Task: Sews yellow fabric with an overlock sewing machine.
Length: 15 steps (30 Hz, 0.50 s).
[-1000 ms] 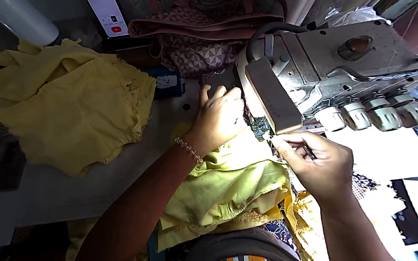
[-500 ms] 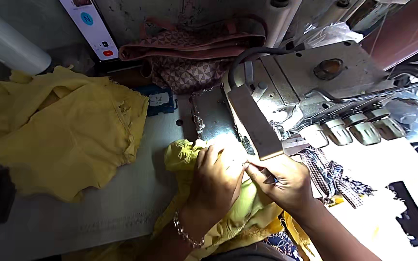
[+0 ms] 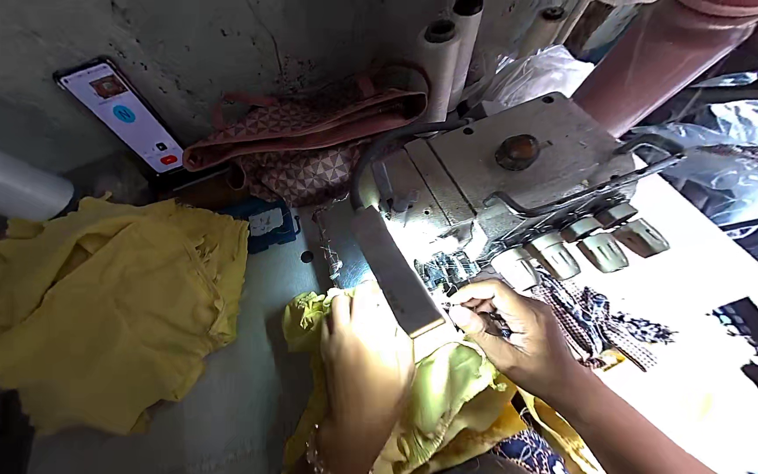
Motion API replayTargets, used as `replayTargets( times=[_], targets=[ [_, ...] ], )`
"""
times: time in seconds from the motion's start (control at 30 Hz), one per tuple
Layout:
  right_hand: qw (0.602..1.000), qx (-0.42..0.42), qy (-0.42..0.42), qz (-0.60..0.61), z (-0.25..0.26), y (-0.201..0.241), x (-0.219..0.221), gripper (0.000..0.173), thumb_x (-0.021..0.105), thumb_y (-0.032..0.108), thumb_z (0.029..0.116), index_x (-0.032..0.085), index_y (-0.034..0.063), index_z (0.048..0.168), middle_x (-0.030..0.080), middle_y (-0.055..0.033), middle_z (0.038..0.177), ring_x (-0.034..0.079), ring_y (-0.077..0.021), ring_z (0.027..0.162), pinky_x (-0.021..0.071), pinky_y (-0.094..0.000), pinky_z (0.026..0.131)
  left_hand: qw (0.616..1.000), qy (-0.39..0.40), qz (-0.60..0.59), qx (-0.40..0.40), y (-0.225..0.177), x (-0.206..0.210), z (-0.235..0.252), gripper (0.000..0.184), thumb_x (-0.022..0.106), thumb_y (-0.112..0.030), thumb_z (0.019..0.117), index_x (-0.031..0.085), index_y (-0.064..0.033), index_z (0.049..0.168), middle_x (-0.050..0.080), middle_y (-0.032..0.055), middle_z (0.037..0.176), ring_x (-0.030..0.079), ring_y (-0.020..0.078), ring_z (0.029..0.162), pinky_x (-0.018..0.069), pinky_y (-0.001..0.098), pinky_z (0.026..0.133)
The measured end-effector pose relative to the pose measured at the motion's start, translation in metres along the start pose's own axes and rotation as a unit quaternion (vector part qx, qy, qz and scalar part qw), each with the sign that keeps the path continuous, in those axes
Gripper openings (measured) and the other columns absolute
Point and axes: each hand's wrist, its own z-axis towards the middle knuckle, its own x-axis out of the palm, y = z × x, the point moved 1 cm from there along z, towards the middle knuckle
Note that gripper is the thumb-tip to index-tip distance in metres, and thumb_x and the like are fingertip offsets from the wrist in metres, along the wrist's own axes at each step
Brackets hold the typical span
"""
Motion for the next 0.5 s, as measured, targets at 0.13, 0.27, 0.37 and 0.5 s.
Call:
replayTargets(
  times=[0.13, 0.27, 0.37, 0.5],
  targets=[
    [0.989, 0.083, -0.004, 0.123, -0.012, 0.002, 0.003, 0.035, 0.068, 0.042, 0.0957, 0.062, 0.0088, 0.106, 0.067, 0.0103, 0.085, 0.054, 0.0117, 0.070, 0.0456, -0.0062, 0.062, 0.998, 0.020, -0.050, -0.027, 0.009, 0.002, 0.017, 0.033, 0.060, -0.043, 0.0869, 0.074, -0.0143, 0.094, 0.071, 0.0010, 0.093, 0.064, 0.0209, 0.093, 0.0440, 0.0473, 0.081],
    [0.995, 0.084, -0.036, 0.031, -0.013, 0.004, 0.007, 0.034, 0.068, 0.039, 0.0924, 0.067, 0.0097, 0.110, 0.070, 0.0081, 0.085, 0.061, 0.0067, 0.073, 0.0505, -0.0117, 0.063, 0.998, 0.045, -0.049, -0.015, 0.017, 0.003, 0.026, 0.031, 0.064, -0.043, 0.0826, 0.072, -0.0142, 0.088, 0.070, 0.0005, 0.086, 0.064, 0.0177, 0.086, 0.0408, 0.0492, 0.084],
    [0.995, 0.052, -0.057, -0.065, -0.003, 0.004, 0.010, 0.027, 0.065, 0.033, 0.0927, 0.076, 0.0117, 0.104, 0.073, 0.0019, 0.081, 0.065, -0.0049, 0.068, 0.0520, -0.0242, 0.059, 0.994, 0.088, -0.070, -0.007, 0.028, 0.003, 0.034, 0.029, 0.066, -0.040, 0.0839, 0.072, -0.0119, 0.088, 0.071, 0.0018, 0.085, 0.066, 0.0151, 0.085, 0.0401, 0.0484, 0.087],
    [0.993, 0.024, -0.058, -0.103, 0.005, 0.005, 0.009, 0.021, 0.062, 0.029, 0.0893, 0.073, 0.0109, 0.087, 0.066, -0.0017, 0.070, 0.059, -0.0093, 0.059, 0.0452, -0.0255, 0.052, 0.994, 0.089, -0.066, -0.010, 0.028, 0.010, 0.032, 0.024, 0.062, -0.032, 0.0830, 0.068, -0.0094, 0.085, 0.068, 0.0030, 0.082, 0.064, 0.0153, 0.083, 0.0394, 0.0462, 0.087]
  ],
)
